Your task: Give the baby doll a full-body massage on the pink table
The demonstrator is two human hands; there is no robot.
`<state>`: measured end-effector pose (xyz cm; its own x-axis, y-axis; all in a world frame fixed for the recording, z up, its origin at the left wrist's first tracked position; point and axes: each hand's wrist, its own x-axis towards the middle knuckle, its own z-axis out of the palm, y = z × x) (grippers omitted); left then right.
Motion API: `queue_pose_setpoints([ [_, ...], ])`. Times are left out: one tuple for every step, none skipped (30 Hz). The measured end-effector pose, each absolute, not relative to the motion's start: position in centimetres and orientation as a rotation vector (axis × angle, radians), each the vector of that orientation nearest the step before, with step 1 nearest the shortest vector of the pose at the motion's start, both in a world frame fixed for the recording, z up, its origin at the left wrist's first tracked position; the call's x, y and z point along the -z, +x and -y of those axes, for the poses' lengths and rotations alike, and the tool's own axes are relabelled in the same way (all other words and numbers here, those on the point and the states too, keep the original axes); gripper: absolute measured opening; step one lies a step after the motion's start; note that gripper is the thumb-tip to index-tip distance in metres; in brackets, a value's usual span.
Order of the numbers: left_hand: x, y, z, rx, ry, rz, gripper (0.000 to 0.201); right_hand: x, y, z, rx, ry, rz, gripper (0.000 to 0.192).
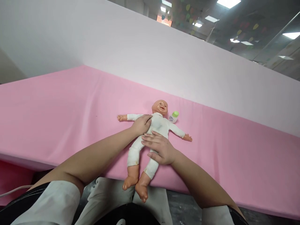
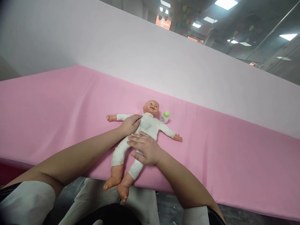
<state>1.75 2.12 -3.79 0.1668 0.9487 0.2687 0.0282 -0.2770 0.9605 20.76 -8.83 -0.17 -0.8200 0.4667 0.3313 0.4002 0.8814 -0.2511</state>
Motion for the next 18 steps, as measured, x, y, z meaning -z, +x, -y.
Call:
queue_pose_setpoints([
  [3.8,1.8,-2.2,-1.245,1.547,-0.979,0.027,0.1,20.6,8.9,-0.246,-0.635,2.67,0.056],
  [3.9,1.9,-2.3,-1.229,1.579,-0.982,0.028,0.1,20.7,8.8,-0.246,-0.648,2.673,0.06],
  [3.9,1.9,-2.3,-1.214,1.613,-0.988,0.029,0.2,20.9,8.6,-0.239,-0.678,2.672,0.065],
  [4.0,1.9,-2.4,-1.202,1.642,-0.995,0.029,0.3,21.2,8.2,-0.229,-0.724,2.672,0.068],
  [4.0,2.0,-2.4,-1.196,1.661,-1.003,0.029,0.4,21.6,7.7,-0.22,-0.783,2.669,0.071],
  [4.0,2.0,-2.4,-1.195,1.671,-1.007,0.029,0.5,22.2,7.1,-0.215,-0.851,2.658,0.073],
  [4.0,2.0,-2.3,-1.197,1.673,-1.009,0.029,0.7,22.7,6.5,-0.217,-0.925,2.638,0.073],
  [4.0,2.0,-2.3,-1.199,1.672,-1.008,0.029,0.8,23.3,5.8,-0.226,-1.002,2.61,0.073],
  [4.1,2.0,-2.3,-1.2,1.671,-1.006,0.029,1.0,23.8,5.1,-0.237,-1.077,2.574,0.074],
  [4.1,2.1,-2.3,-1.2,1.676,-1.005,0.029,1.2,24.3,4.4,-0.245,-1.147,2.54,0.073],
  [4.1,2.1,-2.2,-1.199,1.689,-1.006,0.03,1.4,24.8,3.8,-0.248,-1.211,2.502,0.072],
  [4.1,2.1,-2.3,-1.196,1.712,-1.011,0.03,1.6,25.2,3.3,-0.248,-1.272,2.459,0.07],
  [4.2,2.1,-2.3,-1.194,1.742,-1.019,0.031,1.8,25.5,2.8,-0.244,-1.331,2.408,0.068],
  [4.2,2.1,-2.4,-1.19,1.78,-1.031,0.031,2.0,25.8,2.5,-0.238,-1.389,2.348,0.066],
  [4.1,2.1,-2.4,-1.184,1.826,-1.048,0.032,2.2,26.0,2.2,-0.233,-1.451,2.285,0.063],
  [4.1,2.0,-2.4,-1.17,1.886,-1.071,0.034,2.3,26.2,2.0,-0.226,-1.513,2.227,0.06],
  [3.9,1.9,-2.4,-1.152,1.956,-1.1,0.036,2.4,26.3,1.9,-0.217,-1.574,2.179,0.057],
  [3.7,1.7,-2.2,-1.132,2.037,-1.125,0.037,2.4,26.4,1.8,-0.204,-1.628,2.146,0.055],
])
